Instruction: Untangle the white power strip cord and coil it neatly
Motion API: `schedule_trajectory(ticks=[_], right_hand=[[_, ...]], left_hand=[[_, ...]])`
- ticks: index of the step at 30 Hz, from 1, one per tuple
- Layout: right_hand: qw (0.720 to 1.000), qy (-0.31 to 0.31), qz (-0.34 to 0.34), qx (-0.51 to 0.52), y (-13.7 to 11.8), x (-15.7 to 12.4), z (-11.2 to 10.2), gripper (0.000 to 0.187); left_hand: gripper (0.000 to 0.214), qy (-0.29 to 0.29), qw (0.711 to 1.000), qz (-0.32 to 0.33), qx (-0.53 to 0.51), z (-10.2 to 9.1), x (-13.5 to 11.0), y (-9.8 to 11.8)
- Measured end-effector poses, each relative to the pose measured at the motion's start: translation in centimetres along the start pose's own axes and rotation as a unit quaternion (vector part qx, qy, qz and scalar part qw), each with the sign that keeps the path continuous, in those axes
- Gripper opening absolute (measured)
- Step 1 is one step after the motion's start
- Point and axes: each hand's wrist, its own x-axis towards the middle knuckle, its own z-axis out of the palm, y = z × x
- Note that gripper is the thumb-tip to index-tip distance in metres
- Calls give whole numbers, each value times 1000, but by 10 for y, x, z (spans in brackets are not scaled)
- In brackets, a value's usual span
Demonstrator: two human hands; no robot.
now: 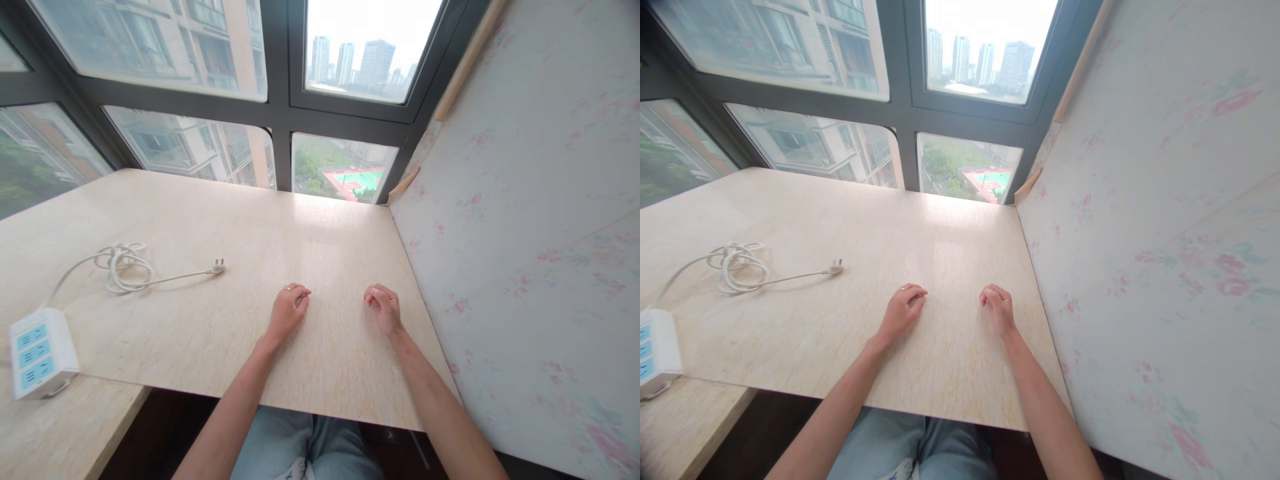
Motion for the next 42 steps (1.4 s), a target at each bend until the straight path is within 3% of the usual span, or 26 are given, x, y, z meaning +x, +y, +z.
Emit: schedule_trajectory(ticks=[23, 31, 42], right_hand=[[999, 10, -7, 36, 0, 1, -4, 19], [998, 58, -7, 30, 2, 2, -7, 11], [996, 71, 37, 38, 0, 1, -12, 9]], left_hand=[[16, 39, 995, -66, -65, -3, -1, 1], [17, 38, 994, -78, -69, -2, -3, -1], [18, 46, 994, -82, -56, 1, -7, 0]])
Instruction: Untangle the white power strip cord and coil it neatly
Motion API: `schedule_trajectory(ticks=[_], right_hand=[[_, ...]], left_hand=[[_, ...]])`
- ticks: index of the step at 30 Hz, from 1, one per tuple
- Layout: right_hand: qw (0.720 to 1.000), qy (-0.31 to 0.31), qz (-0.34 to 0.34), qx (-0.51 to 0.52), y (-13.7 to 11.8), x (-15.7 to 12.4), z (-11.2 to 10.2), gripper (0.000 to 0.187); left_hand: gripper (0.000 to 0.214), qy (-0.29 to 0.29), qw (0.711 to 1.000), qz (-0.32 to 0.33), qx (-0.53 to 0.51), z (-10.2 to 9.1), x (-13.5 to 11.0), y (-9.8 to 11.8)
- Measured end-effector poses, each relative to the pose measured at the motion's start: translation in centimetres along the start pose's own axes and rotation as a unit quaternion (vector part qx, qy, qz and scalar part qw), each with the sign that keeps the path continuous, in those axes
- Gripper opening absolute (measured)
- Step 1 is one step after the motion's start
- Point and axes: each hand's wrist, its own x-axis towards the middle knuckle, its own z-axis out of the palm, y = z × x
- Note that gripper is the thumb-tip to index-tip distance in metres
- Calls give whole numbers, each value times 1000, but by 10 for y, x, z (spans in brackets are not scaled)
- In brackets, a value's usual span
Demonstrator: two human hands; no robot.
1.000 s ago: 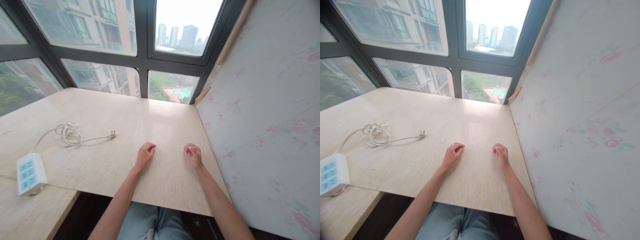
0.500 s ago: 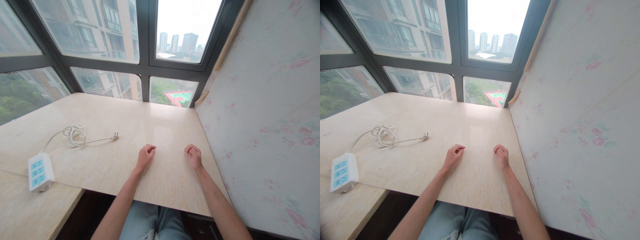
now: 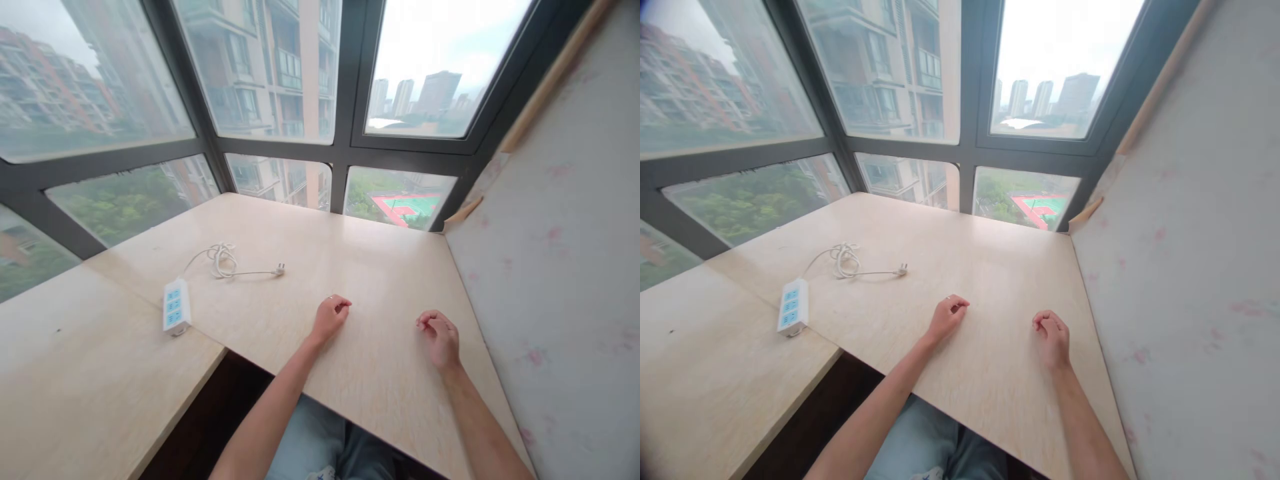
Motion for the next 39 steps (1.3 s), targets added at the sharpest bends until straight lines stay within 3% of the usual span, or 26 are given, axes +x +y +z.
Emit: schedule_trajectory(ticks=[8, 13, 17, 22, 26, 29, 31, 34, 39], right_hand=[[996, 57, 69, -20, 12, 9, -8, 18], [993, 71, 88, -34, 20, 14, -14, 24], [991, 77, 101, -51, 22, 16, -14, 28], [989, 78, 101, -68, 20, 15, -15, 29], [988, 83, 96, -88, 25, 13, -16, 29], [987, 91, 96, -92, 31, 14, -18, 30], [987, 89, 93, -97, 34, 15, -20, 29], [987, 82, 87, -110, 33, 15, -21, 28], [985, 101, 85, -110, 20, 13, -14, 27]], left_hand=[[24, -33, 999, 16, -6, -7, -5, 7], [25, -104, 994, 10, -19, -39, -4, 1], [16, -116, 993, -16, 5, -96, 7, -11], [22, -1, 987, -78, 141, -193, 33, -33], [29, 87, 953, -136, 255, -269, 49, -55], [36, 131, 916, -201, 320, -308, 55, -71], [47, 149, 891, -250, 349, -320, 60, -81], [66, 145, 866, -306, 368, -320, 68, -94], [51, 149, 843, -352, 377, -310, 84, -107]])
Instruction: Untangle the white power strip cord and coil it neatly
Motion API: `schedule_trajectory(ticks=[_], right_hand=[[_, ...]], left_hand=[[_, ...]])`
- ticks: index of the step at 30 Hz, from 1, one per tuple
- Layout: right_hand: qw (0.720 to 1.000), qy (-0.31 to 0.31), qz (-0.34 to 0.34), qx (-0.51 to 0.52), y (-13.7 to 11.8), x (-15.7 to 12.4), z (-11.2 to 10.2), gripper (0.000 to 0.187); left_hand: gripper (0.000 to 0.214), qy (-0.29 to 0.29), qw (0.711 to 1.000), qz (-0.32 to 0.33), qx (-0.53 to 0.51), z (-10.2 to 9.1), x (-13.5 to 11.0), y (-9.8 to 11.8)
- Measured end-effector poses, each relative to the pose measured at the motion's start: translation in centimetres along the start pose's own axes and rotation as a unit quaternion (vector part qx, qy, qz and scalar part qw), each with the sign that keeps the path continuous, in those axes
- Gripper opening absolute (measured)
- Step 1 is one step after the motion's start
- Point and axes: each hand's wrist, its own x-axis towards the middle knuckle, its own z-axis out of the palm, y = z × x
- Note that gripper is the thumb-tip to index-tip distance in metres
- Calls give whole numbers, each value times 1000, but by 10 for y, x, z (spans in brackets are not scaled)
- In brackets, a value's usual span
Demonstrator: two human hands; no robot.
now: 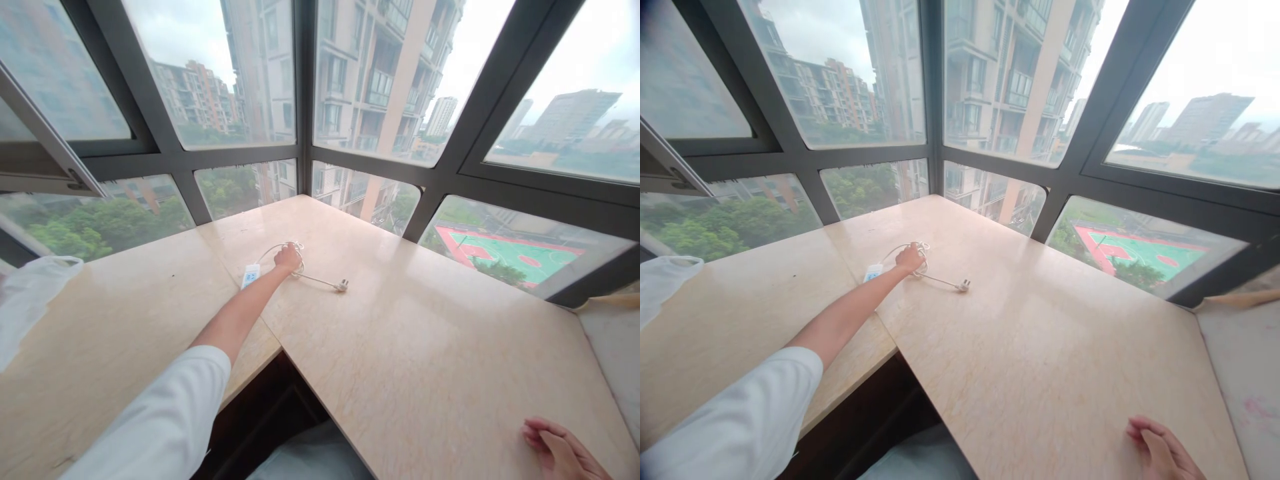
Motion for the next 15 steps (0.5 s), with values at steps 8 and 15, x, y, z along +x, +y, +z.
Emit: schedule_trajectory(ticks=[8, 15], right_hand=[[1000, 4, 18, 18, -7, -3, 3, 29], [999, -23, -37, 16, 4, 4, 1, 28]], left_hand=[[26, -27, 999, -13, -40, -6, 7, -10], [16, -89, 975, 30, -203, -10, -35, 23]])
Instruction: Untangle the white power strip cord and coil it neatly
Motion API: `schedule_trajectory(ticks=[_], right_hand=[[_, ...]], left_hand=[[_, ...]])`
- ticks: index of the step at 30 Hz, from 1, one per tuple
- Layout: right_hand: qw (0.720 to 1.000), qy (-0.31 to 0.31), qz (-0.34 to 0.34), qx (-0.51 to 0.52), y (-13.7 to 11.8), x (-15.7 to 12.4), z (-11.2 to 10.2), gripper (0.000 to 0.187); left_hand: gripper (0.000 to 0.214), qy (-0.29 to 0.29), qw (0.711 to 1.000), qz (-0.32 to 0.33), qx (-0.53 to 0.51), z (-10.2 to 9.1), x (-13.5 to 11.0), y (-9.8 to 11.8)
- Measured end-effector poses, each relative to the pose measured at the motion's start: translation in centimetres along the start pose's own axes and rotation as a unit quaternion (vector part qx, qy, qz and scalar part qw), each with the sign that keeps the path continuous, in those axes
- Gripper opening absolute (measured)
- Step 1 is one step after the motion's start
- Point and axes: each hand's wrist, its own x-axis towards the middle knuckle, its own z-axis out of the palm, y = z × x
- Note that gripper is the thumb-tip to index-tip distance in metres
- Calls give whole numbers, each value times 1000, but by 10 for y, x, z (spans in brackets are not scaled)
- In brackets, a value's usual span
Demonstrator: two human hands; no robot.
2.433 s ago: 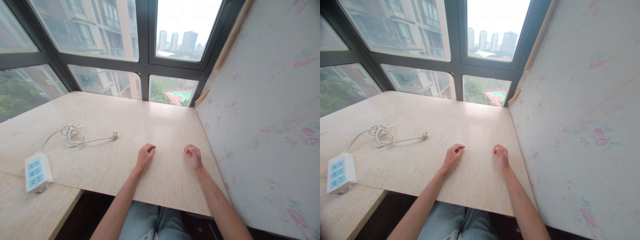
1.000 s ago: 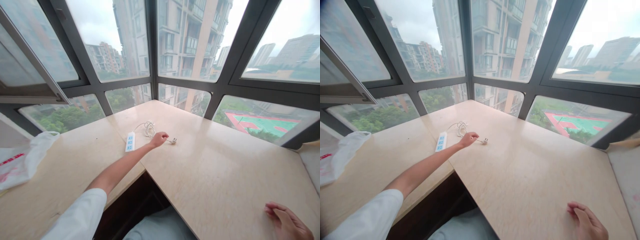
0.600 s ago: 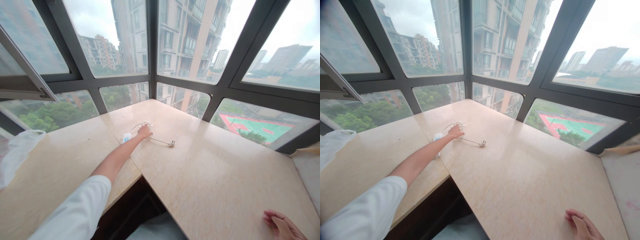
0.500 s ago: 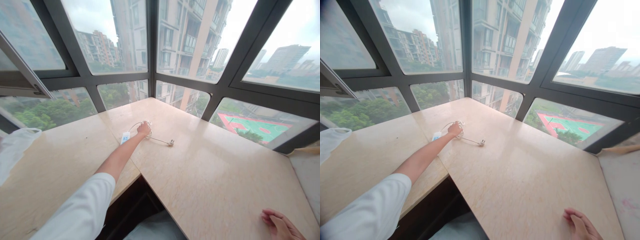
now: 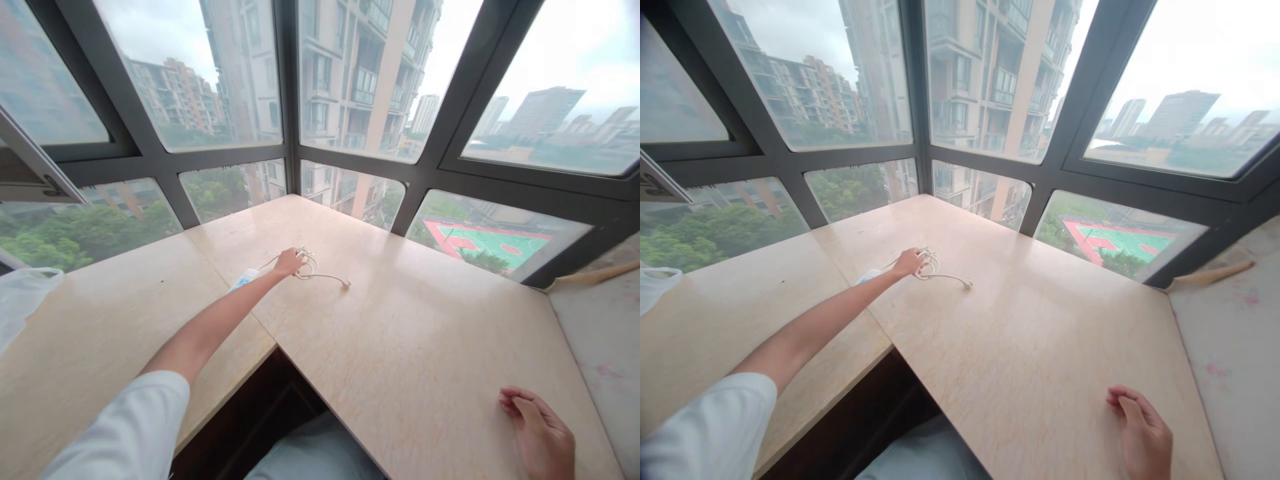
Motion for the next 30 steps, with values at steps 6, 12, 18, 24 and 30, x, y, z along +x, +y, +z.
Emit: schedule_trajectory(ticks=[6, 12, 18, 24, 30], right_hand=[[999, -16, -36, -26, -3, -6, 5, 27], [998, -24, -52, -37, -14, -14, 11, 22], [996, -47, -61, -52, -21, -16, 14, 18], [990, -80, -73, -91, -19, -15, 15, 19], [982, -76, -105, -136, -14, -16, 18, 25]], left_hand=[[19, -36, 982, 19, -184, 50, -64, 44], [23, -116, 940, -5, -320, 114, -129, 86], [28, -205, 900, -5, -384, 170, -177, 112], [36, -267, 923, 154, -228, 180, -189, 98], [42, -145, 932, 320, -88, 159, -196, 81]])
